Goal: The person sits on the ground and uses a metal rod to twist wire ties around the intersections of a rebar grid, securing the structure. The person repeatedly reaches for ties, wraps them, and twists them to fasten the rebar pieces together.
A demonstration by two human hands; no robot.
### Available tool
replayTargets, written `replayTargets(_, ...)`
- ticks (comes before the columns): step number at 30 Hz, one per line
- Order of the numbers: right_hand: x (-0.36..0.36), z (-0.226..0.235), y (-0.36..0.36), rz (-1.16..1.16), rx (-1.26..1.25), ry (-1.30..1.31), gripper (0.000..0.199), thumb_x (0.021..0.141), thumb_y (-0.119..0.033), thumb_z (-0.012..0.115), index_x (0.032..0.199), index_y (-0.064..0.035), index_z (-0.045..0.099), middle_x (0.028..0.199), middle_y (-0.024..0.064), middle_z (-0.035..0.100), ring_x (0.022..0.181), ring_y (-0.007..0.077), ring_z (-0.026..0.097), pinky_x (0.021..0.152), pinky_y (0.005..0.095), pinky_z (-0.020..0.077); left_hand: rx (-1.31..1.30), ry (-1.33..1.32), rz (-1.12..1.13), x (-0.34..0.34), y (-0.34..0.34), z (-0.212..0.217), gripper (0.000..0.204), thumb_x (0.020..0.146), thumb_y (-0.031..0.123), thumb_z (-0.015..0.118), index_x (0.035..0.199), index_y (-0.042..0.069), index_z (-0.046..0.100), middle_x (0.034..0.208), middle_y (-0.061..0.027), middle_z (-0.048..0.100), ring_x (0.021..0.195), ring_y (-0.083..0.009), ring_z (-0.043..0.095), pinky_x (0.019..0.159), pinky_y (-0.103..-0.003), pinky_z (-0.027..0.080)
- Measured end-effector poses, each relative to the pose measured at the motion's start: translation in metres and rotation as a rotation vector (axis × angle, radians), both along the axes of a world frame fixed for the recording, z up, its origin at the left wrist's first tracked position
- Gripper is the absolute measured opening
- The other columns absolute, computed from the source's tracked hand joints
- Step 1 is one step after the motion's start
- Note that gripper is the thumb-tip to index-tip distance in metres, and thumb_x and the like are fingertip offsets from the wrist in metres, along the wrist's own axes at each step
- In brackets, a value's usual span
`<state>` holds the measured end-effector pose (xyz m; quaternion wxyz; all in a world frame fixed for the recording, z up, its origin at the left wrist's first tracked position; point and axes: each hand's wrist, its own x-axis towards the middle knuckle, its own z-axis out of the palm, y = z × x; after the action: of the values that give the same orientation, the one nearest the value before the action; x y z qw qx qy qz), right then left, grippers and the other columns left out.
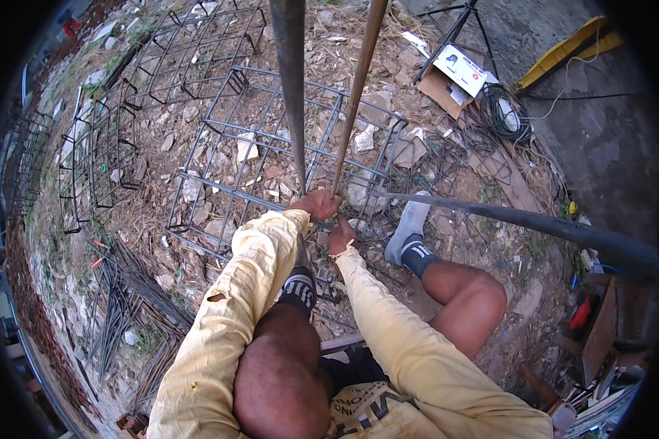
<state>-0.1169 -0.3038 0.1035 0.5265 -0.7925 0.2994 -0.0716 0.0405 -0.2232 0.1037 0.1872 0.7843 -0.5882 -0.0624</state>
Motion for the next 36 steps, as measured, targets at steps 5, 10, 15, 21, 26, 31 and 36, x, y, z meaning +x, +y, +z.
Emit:
replayTargets(5, -0.004, 0.047, 0.010, 0.082, -0.076, 0.059, 0.038, 0.090, -0.013, 0.048, 0.125, -0.0030, 0.059, 0.104, 0.0238, 0.065, 0.096, 0.0373, 0.064, 0.084, 0.0406, 0.0486, 0.062, 0.206, 0.118, -0.008, 0.009, 0.019, 0.021, 0.090, 0.017, 0.039, 0.098, 0.001, 0.051, 0.082, -0.0249, 0.063, 0.081, -0.0413, 0.065, 0.070, -0.048, 0.053)
replayTargets(10, -0.006, 0.091, 0.014, -0.078, -0.104, -0.116, 0.033, 0.087, -0.011, 0.052, 0.118, -0.0026, 0.061, 0.104, 0.0242, 0.065, 0.101, 0.0438, 0.060, 0.086, 0.0453, 0.0477, -0.009, 0.390, 0.215, -0.017, 0.000, 0.060, 0.021, 0.089, 0.014, 0.040, 0.098, 0.000, 0.052, 0.086, -0.0252, 0.062, 0.081, -0.0394, 0.065, 0.071, -0.047, 0.053)
replayTargets(15, 0.009, 0.039, 0.018, 0.237, 0.011, 0.062, 0.027, 0.088, -0.015, 0.054, 0.111, -0.0041, 0.063, 0.097, 0.0180, 0.068, 0.087, 0.0336, 0.066, 0.076, 0.0425, 0.0507, -0.054, -0.056, 0.065, -0.009, 0.010, 0.027, 0.021, 0.087, 0.015, 0.044, 0.096, -0.002, 0.053, 0.085, -0.0198, 0.064, 0.078, -0.0299, 0.068, 0.066, -0.040, 0.054)
replayTargets(21, 0.056, 0.031, 0.021, 0.310, 0.122, 0.184, 0.023, 0.089, -0.017, 0.054, 0.107, -0.0052, 0.064, 0.092, 0.0145, 0.068, 0.080, 0.0283, 0.066, 0.068, 0.0399, 0.0514, 0.125, -0.224, -0.038, 0.000, 0.009, 0.009, 0.020, 0.086, 0.017, 0.047, 0.091, -0.002, 0.054, 0.081, -0.0167, 0.064, 0.077, -0.0247, 0.067, 0.064, -0.037, 0.053)
replayTargets(26, 0.071, 0.046, 0.024, 0.300, 0.092, 0.269, 0.022, 0.089, -0.017, 0.055, 0.104, -0.0056, 0.064, 0.090, 0.0132, 0.068, 0.077, 0.0264, 0.065, 0.065, 0.0383, 0.0508, 0.271, 0.140, 0.096, -0.012, 0.001, 0.043, 0.022, 0.086, 0.015, 0.046, 0.097, 0.002, 0.059, 0.097, -0.0175, 0.060, 0.095, -0.0326, 0.062, 0.082, -0.040, 0.049)
replayTargets(31, 0.080, 0.052, 0.029, 0.276, 0.072, 0.309, 0.020, 0.089, -0.018, 0.055, 0.102, -0.0060, 0.064, 0.087, 0.0118, 0.067, 0.074, 0.0244, 0.065, 0.062, 0.0366, 0.0501, 0.204, 0.662, 0.385, -0.020, -0.010, 0.078, 0.024, 0.086, 0.016, 0.043, 0.095, 0.002, 0.060, 0.095, -0.0200, 0.060, 0.095, -0.0369, 0.061, 0.084, -0.042, 0.049)
replayTargets(36, 0.092, 0.060, 0.045, 0.293, 0.083, 0.318, 0.018, 0.089, -0.018, 0.055, 0.099, -0.0065, 0.065, 0.085, 0.0105, 0.067, 0.072, 0.0225, 0.064, 0.059, 0.0349, 0.0495, 0.110, 0.277, 0.110, -0.011, 0.006, 0.058, 0.018, 0.086, 0.018, 0.045, 0.084, 0.004, 0.056, 0.079, -0.0198, 0.061, 0.079, -0.0368, 0.064, 0.071, -0.044, 0.052)
